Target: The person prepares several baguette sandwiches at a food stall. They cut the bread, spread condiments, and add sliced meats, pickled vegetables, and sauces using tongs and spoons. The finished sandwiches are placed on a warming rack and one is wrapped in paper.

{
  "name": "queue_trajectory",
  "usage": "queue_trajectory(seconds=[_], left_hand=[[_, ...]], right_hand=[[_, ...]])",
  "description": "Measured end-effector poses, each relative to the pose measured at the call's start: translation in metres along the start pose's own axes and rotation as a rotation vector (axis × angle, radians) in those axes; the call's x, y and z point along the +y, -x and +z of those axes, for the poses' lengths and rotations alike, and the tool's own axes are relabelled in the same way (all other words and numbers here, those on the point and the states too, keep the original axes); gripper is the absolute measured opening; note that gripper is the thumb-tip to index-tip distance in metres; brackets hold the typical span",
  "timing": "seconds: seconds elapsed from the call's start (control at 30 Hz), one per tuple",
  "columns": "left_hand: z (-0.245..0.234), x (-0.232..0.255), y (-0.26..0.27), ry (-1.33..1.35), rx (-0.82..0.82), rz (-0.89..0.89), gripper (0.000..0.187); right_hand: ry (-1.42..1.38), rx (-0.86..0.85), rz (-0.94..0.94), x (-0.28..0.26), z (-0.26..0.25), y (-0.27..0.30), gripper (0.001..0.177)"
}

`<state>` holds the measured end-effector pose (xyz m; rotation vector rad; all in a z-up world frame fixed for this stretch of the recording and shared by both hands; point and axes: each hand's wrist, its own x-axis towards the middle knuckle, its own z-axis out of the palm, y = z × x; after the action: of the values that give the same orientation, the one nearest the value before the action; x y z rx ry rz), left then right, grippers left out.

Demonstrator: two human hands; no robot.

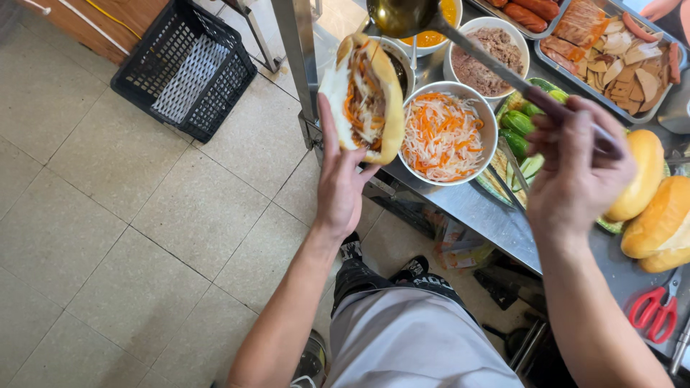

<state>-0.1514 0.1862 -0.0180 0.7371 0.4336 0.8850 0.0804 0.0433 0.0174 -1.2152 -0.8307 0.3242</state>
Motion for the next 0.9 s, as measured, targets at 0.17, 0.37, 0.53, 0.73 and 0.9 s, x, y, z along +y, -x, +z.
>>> queue_trajectory(seconds=[0.17, 0.37, 0.53, 0.73, 0.9], left_hand=[[-0.018, -0.004, 0.032, -0.043, 0.071, -0.042, 0.087], [-0.017, 0.001, 0.047, -0.077, 0.042, -0.012, 0.09], [0.016, -0.002, 0.034, -0.114, -0.062, -0.032, 0.091], [0.083, -0.049, 0.029, -0.198, -0.316, -0.086, 0.088], [0.154, -0.12, 0.057, -0.254, -0.691, -0.175, 0.073]], right_hand=[[0.407, -0.141, -0.063, 0.062, 0.05, 0.012, 0.025], [0.475, -0.126, 0.078, 0.102, 0.072, 0.039, 0.03], [0.378, -0.096, 0.405, 0.094, 0.067, 0.04, 0.037], [-0.087, -0.121, 0.498, 0.038, -0.013, 0.066, 0.054], [0.0, 0.096, 0.263, -0.003, -0.109, 0.11, 0.058]])
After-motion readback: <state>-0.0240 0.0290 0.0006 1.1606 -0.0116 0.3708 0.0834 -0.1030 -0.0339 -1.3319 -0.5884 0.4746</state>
